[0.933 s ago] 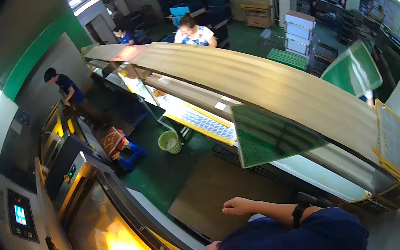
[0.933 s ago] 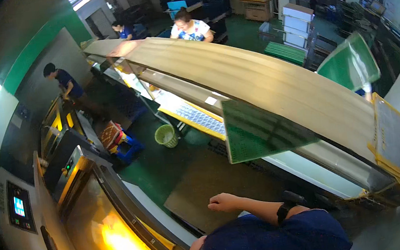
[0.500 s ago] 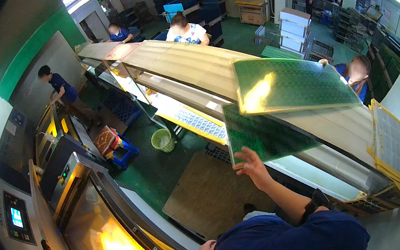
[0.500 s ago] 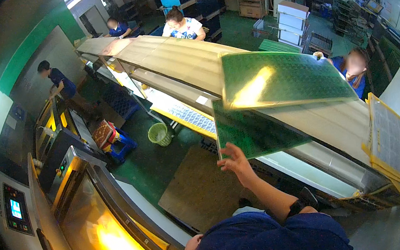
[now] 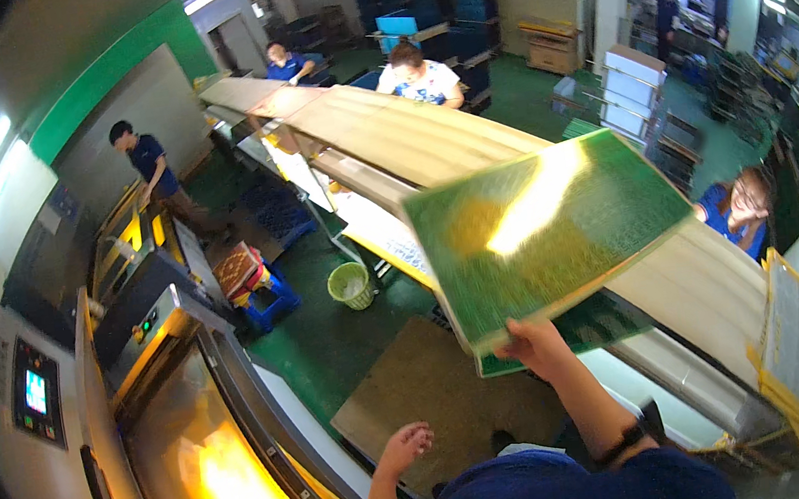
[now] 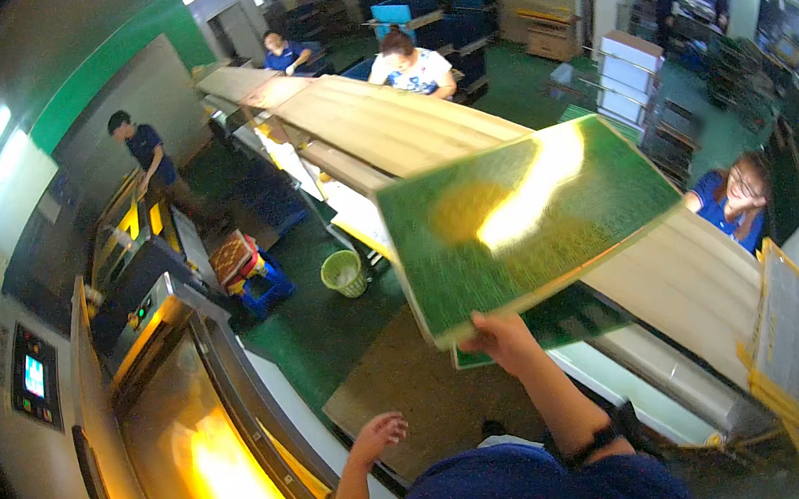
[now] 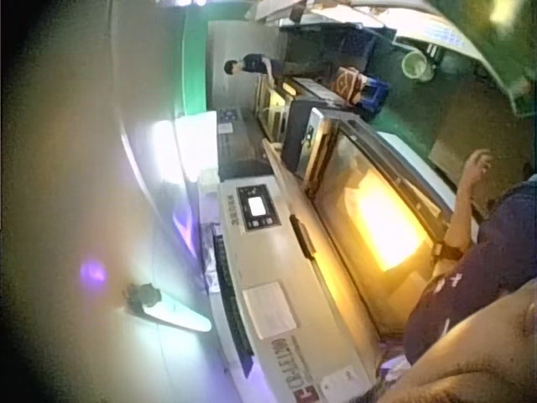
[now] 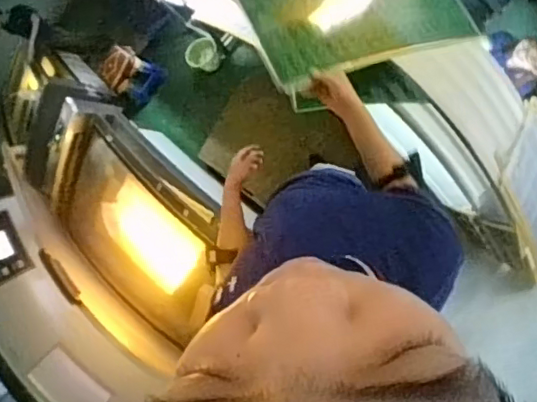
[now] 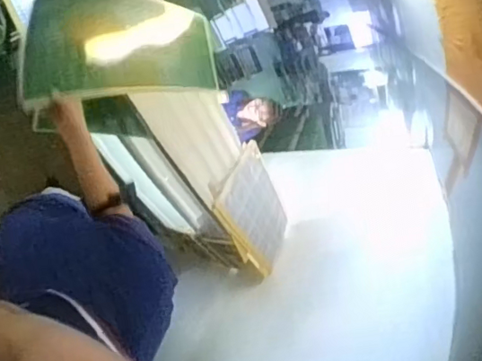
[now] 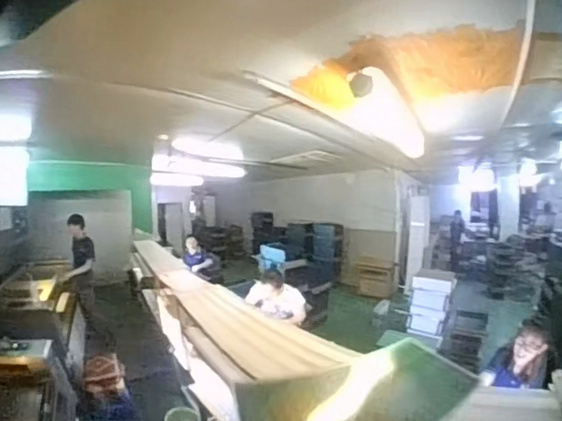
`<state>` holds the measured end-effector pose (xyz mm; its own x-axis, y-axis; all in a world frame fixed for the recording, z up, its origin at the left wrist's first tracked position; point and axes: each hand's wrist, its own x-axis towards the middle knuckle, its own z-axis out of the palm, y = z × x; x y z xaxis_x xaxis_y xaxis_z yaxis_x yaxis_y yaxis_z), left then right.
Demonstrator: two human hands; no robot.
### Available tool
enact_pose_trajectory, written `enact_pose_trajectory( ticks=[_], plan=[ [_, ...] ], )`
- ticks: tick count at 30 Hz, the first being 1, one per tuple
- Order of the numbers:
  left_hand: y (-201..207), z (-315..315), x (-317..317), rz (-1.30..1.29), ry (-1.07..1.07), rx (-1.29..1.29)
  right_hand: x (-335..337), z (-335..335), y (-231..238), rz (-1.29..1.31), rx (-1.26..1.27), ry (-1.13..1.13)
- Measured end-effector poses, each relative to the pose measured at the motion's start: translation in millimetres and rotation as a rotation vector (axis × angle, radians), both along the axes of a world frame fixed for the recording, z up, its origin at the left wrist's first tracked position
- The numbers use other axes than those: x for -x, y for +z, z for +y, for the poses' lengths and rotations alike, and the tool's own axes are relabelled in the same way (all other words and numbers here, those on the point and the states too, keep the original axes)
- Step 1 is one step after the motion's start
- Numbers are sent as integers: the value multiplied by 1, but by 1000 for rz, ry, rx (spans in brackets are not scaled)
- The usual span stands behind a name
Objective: The recorder is loading green circuit boards into an exposure machine, closing the lid for the process, and unloading them once complete.
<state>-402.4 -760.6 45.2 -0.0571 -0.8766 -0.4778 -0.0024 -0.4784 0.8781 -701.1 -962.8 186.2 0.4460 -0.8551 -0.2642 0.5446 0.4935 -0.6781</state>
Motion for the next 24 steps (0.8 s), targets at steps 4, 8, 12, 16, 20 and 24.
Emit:
enact_pose_trajectory(
  ticks=[4,8,12,16,20,24],
  plan=[
    [107,-66,10,698,327,-3,84,56,-10,158,5,46],
    [156,-92,-12,1025,490,135,111,43,14,375,103,188],
    [164,-73,-38,132,401,35,71,7,-5,599,383,380],
    [113,37,-67,-152,662,164,-17,-18,-71,547,389,591],
    [57,173,-55,-38,1229,151,-155,9,-105,519,479,984],
    [51,271,-19,67,1688,94,-290,75,-120,486,662,1315]
  ],
)
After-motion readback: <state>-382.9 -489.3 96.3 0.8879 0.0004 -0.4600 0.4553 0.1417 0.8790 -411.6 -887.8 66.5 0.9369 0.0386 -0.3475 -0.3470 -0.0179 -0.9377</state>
